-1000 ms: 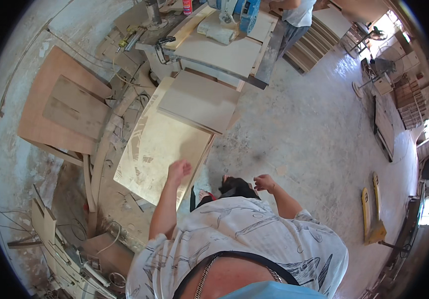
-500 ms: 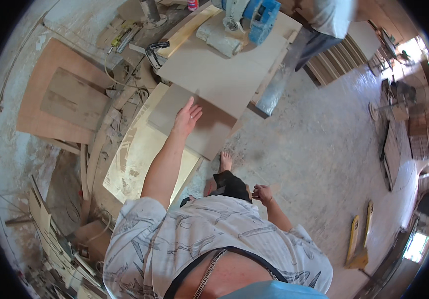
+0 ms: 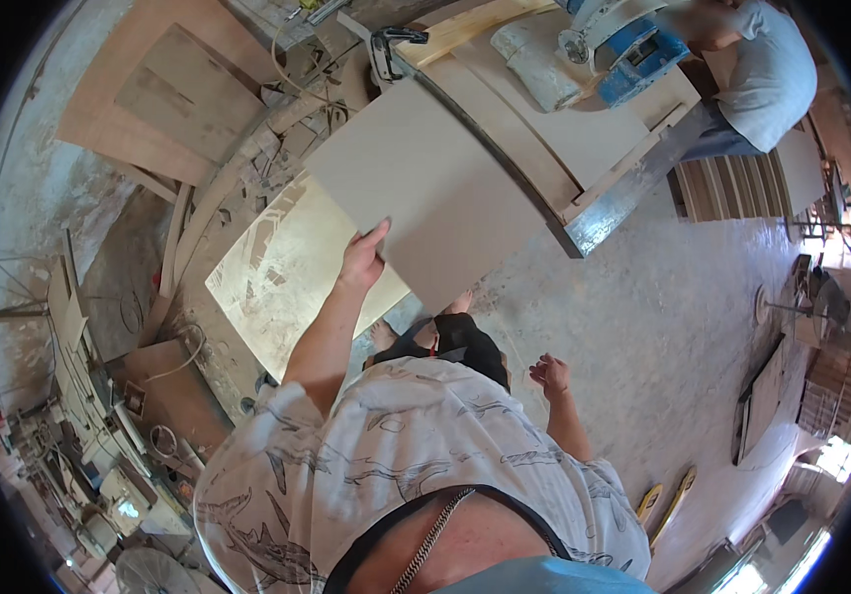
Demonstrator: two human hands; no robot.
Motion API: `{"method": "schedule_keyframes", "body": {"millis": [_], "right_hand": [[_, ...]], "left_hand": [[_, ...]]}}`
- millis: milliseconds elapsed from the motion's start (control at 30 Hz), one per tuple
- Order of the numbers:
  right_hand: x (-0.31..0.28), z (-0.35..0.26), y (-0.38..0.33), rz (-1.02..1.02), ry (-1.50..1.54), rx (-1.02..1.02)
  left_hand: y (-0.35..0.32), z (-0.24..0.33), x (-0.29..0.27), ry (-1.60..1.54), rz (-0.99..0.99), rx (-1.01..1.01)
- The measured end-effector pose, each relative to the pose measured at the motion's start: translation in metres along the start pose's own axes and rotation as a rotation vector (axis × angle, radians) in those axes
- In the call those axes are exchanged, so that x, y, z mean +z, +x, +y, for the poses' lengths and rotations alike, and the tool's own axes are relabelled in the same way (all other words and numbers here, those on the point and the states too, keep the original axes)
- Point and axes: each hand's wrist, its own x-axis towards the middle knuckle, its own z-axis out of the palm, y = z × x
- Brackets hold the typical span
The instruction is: Moving wooden panels from a processing table to a stack on a pallet.
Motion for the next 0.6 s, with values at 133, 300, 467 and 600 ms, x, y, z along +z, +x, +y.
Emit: {"method": "schedule_keyframes", "body": {"millis": [133, 300, 467, 600], "right_hand": [[0.020, 0.016, -0.014, -0.110, -0.065, 0.036], [0.053, 0.021, -0.042, -0.155, -0.222, -0.047], [0.033, 0.017, -0.048, -0.098, -0.090, -0.089], [0.012, 0.025, -0.044, 0.005, -0.055, -0.017]], "left_hand": [[0.012, -0.032, -0.063, -0.004, 0.078, -0.017], [0.041, -0.026, -0.083, 0.684, 0.322, -0.421], [0.032, 0.008, -0.047, 1.925, 0.242, 0.090], [0.057, -0.001, 0.047, 0.623, -0.090, -0.213]]}}
